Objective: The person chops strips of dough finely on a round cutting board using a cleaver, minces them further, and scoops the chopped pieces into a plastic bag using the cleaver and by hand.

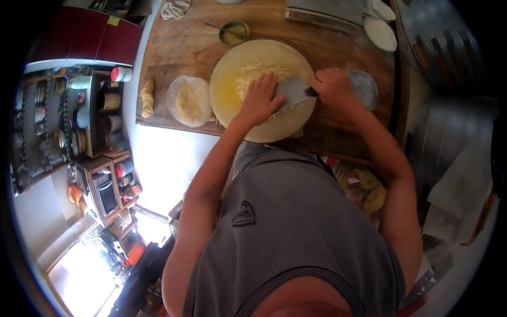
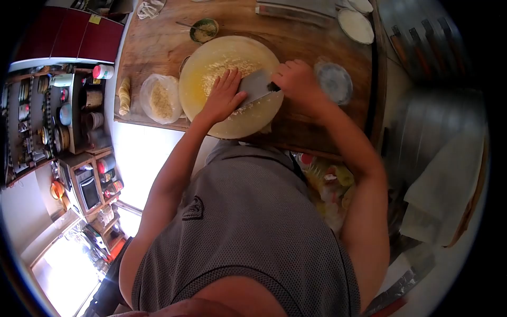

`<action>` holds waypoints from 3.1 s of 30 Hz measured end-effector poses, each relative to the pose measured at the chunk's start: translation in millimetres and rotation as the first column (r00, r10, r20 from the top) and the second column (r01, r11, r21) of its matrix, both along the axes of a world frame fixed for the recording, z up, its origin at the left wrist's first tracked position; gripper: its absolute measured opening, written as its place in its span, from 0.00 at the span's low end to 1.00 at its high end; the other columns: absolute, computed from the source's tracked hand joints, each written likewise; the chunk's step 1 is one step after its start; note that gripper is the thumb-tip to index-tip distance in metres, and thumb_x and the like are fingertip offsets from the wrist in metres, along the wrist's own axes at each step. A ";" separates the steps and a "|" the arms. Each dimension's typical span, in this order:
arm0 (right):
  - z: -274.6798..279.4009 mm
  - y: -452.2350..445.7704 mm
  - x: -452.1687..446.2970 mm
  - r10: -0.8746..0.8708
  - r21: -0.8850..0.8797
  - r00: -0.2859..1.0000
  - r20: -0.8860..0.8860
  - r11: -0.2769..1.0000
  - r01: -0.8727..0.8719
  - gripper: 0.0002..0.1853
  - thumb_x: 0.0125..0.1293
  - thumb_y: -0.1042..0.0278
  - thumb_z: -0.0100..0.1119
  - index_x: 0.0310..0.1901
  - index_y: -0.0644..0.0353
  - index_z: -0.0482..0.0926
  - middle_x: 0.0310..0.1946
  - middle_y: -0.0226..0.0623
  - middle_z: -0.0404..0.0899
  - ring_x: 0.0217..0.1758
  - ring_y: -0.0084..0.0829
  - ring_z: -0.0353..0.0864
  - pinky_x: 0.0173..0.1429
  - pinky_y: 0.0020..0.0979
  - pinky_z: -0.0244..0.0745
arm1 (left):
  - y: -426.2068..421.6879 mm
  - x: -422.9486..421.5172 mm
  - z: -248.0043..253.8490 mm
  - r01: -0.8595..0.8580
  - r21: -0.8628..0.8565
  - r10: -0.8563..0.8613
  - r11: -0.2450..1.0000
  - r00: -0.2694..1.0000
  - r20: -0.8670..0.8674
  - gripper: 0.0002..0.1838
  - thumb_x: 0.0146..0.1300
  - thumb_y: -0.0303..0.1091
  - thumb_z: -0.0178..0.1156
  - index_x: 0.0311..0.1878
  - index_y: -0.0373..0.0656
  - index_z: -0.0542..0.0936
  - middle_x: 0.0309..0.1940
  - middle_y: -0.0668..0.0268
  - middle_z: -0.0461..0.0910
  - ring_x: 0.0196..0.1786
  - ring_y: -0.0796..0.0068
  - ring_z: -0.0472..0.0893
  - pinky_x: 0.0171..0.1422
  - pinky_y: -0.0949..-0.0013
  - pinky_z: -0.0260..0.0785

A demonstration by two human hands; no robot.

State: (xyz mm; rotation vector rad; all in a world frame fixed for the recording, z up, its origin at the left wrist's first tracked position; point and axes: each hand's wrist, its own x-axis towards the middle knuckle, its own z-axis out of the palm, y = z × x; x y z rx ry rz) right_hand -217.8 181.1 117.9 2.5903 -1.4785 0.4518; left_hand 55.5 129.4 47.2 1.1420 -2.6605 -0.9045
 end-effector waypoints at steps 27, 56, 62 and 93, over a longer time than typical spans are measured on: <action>18.6 74.6 -17.5 -0.351 -0.104 0.930 -0.110 0.935 0.340 0.03 0.54 0.69 0.62 0.30 0.52 0.76 0.28 0.32 0.75 0.36 0.36 0.81 0.42 0.38 0.74 | 11.4 -12.5 16.4 0.196 -0.161 -0.184 0.967 0.979 0.084 0.41 0.78 0.60 0.46 0.82 0.40 0.58 0.85 0.54 0.51 0.87 0.52 0.47 0.88 0.48 0.35; 7.8 130.4 234.7 -0.711 0.905 -0.646 0.279 0.419 -0.070 0.06 0.64 0.74 0.58 0.40 0.60 0.71 0.24 0.30 0.70 0.19 0.22 0.68 0.20 0.32 0.69 | -43.2 65.5 13.1 0.783 -0.259 -0.821 0.565 0.566 -0.081 0.41 0.73 0.61 0.52 0.83 0.54 0.59 0.85 0.56 0.50 0.87 0.49 0.46 0.87 0.43 0.36; 10.5 144.7 286.5 -0.706 0.932 -0.672 0.223 0.357 -0.066 0.05 0.63 0.75 0.57 0.39 0.59 0.70 0.22 0.29 0.68 0.17 0.22 0.66 0.20 0.32 0.68 | -91.5 58.8 -19.3 0.749 -0.373 -0.818 0.548 0.573 -0.050 0.43 0.73 0.64 0.50 0.82 0.45 0.60 0.84 0.56 0.52 0.85 0.47 0.50 0.86 0.41 0.40; -136.5 120.2 422.0 -0.434 0.945 -0.845 0.313 0.233 0.231 0.18 0.76 0.56 0.63 0.41 0.66 0.75 0.20 0.33 0.75 0.16 0.27 0.74 0.19 0.34 0.70 | -112.0 45.3 -86.5 0.478 -0.155 -0.503 0.864 0.822 -0.267 0.36 0.75 0.53 0.56 0.76 0.36 0.67 0.77 0.45 0.66 0.80 0.46 0.62 0.85 0.50 0.50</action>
